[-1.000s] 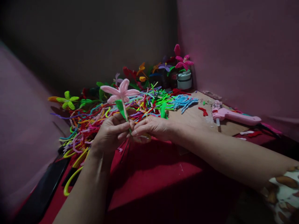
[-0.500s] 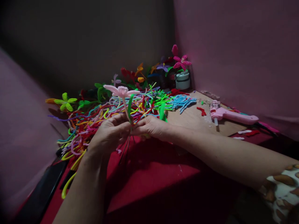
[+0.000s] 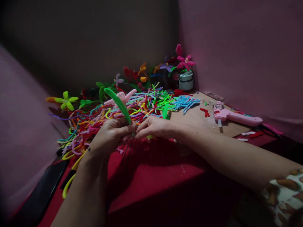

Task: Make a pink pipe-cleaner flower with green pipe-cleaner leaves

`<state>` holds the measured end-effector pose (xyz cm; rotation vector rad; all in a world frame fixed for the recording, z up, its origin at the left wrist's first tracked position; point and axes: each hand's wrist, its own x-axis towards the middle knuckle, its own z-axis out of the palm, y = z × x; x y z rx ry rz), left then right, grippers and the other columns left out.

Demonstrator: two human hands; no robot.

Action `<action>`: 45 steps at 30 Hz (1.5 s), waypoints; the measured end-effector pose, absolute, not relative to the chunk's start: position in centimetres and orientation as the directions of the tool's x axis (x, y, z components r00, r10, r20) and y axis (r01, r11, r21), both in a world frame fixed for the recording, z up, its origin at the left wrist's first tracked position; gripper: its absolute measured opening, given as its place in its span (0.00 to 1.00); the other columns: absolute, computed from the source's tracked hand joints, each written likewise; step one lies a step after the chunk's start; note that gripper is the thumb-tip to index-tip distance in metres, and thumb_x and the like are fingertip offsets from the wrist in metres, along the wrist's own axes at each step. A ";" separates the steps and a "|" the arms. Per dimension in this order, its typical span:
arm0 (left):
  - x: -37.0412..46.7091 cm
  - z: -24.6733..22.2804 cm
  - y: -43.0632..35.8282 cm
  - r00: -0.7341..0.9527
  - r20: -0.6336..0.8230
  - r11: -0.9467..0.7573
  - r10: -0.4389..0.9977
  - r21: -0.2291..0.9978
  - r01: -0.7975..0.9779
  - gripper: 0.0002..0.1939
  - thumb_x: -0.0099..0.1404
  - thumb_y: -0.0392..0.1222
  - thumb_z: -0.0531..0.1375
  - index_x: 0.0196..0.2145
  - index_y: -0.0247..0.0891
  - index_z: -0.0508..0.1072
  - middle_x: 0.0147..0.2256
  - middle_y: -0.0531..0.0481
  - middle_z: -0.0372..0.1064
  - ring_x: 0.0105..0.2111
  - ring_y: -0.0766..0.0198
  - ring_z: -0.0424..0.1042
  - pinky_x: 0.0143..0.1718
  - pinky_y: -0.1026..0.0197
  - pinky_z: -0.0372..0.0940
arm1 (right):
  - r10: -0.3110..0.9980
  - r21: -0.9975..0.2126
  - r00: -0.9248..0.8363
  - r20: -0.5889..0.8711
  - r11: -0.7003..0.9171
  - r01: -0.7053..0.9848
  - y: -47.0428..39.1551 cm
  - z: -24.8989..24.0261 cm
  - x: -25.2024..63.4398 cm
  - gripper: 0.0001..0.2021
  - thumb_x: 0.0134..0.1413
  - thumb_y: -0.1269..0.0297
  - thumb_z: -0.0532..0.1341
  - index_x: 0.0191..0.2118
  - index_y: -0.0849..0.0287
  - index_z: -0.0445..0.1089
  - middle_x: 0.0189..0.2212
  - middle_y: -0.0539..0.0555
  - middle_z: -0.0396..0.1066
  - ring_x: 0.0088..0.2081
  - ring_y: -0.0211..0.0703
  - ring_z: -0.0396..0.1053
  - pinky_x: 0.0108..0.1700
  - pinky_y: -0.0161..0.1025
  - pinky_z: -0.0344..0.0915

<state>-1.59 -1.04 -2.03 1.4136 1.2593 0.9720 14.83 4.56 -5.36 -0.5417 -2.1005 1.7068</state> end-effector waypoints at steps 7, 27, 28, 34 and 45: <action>-1.4 -2.3 -1.1 0.297 -0.036 0.087 0.954 0.983 -0.159 0.11 0.49 0.36 0.63 0.33 0.31 0.71 0.16 0.57 0.60 0.11 0.79 0.51 0.17 0.69 0.54 | 0.388 -0.995 -0.917 0.090 -0.004 -0.100 4.1 -5.4 14.6 0.12 0.47 0.66 0.59 0.18 0.67 0.67 0.14 0.49 0.62 0.18 0.30 0.57 0.25 0.34 0.53; -1.4 -1.9 -0.6 0.004 -0.006 0.007 1.000 0.983 -0.183 0.17 0.49 0.42 0.64 0.36 0.33 0.68 0.26 0.53 0.67 0.15 0.78 0.59 0.14 0.73 0.52 | 0.644 -0.981 -0.740 0.195 0.108 -0.164 4.0 -5.9 14.1 0.14 0.46 0.59 0.61 0.20 0.64 0.64 0.14 0.46 0.57 0.17 0.29 0.52 0.21 0.33 0.47; -1.5 -2.0 -0.5 -0.018 0.006 -0.008 1.000 0.993 -0.120 0.15 0.49 0.43 0.64 0.33 0.33 0.68 0.25 0.52 0.67 0.16 0.77 0.60 0.15 0.72 0.53 | 0.681 -0.976 -0.702 0.209 0.106 -0.188 4.1 -5.9 14.1 0.14 0.45 0.59 0.61 0.19 0.63 0.62 0.14 0.46 0.56 0.17 0.29 0.51 0.21 0.34 0.46; -0.7 -2.5 -0.3 0.026 0.036 -0.041 0.999 0.973 0.225 0.14 0.44 0.40 0.66 0.26 0.32 0.68 0.22 0.52 0.68 0.21 0.69 0.66 0.20 0.68 0.57 | 0.799 -0.976 -0.578 0.167 0.050 -0.212 4.0 -5.2 14.2 0.17 0.45 0.61 0.60 0.14 0.62 0.56 0.11 0.45 0.53 0.16 0.29 0.48 0.21 0.34 0.44; -0.2 -3.3 -0.2 0.046 -0.001 -0.005 0.999 0.992 0.125 0.08 0.50 0.39 0.62 0.22 0.32 0.66 0.17 0.54 0.64 0.14 0.72 0.61 0.16 0.69 0.55 | 0.822 -0.983 -0.551 0.146 0.059 -0.173 3.9 -5.0 14.4 0.16 0.45 0.56 0.59 0.19 0.63 0.63 0.15 0.45 0.56 0.19 0.29 0.49 0.23 0.33 0.44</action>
